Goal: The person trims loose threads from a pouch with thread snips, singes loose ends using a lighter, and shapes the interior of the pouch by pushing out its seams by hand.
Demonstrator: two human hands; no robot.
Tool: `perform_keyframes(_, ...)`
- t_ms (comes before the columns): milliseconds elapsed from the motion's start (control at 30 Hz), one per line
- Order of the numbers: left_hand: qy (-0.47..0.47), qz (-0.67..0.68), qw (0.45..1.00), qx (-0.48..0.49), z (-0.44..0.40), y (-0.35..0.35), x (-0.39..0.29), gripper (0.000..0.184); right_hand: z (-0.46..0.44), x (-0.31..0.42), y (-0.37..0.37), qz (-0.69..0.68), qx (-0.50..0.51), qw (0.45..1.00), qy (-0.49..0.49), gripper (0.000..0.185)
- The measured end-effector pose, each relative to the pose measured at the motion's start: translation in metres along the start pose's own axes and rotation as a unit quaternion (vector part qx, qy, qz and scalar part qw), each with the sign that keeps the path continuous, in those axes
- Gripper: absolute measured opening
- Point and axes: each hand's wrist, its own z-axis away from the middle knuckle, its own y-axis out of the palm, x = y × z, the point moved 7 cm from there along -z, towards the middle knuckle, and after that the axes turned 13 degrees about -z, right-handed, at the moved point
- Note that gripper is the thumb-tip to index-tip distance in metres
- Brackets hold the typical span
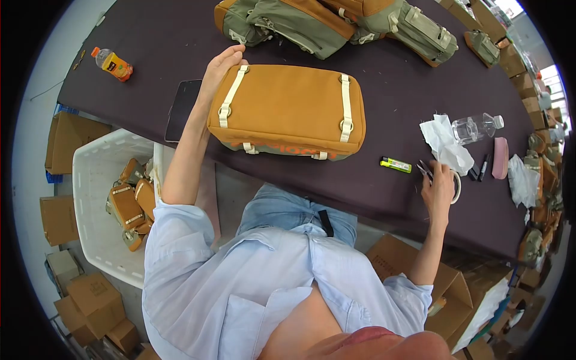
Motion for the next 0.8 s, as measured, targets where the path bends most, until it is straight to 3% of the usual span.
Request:
perform_keyframes(67,0.007,0.006,1.000,0.013,0.000,0.001,0.000,0.019,0.006,-0.012,0.008,0.021,0.045,0.999,-0.019,0.027)
perform_keyframes(267,0.007,0.007,1.000,0.025,-0.001,0.006,0.004,0.022,0.005,-0.010,0.011,-0.004,0.004,0.997,-0.080,0.030)
perform_keyframes(367,0.002,0.006,1.000,0.029,-0.002,0.004,0.007,0.024,0.005,-0.013,-0.004,-0.142,0.019,0.990,-0.018,0.033)
perform_keyframes(400,-0.003,0.004,1.000,0.027,-0.002,0.004,0.008,0.025,0.007,-0.012,-0.008,-0.132,0.022,0.989,-0.056,0.028)
perform_keyframes(500,-0.020,0.002,0.999,0.027,-0.004,0.004,0.013,0.027,0.008,-0.021,0.002,-0.153,0.083,0.984,0.022,0.021)
perform_keyframes(600,-0.048,-0.007,0.999,0.021,-0.002,0.010,0.017,0.032,0.003,-0.018,-0.002,-0.146,0.031,0.988,-0.031,0.012)
perform_keyframes(733,-0.105,-0.043,0.993,-0.030,0.011,0.014,0.016,0.050,-0.014,0.000,-0.026,-0.374,-0.048,0.924,0.063,0.005)
perform_keyframes(800,-0.101,-0.052,0.993,-0.010,0.016,0.019,0.011,0.057,-0.026,0.043,-0.041,-0.450,-0.051,0.891,-0.002,0.006)
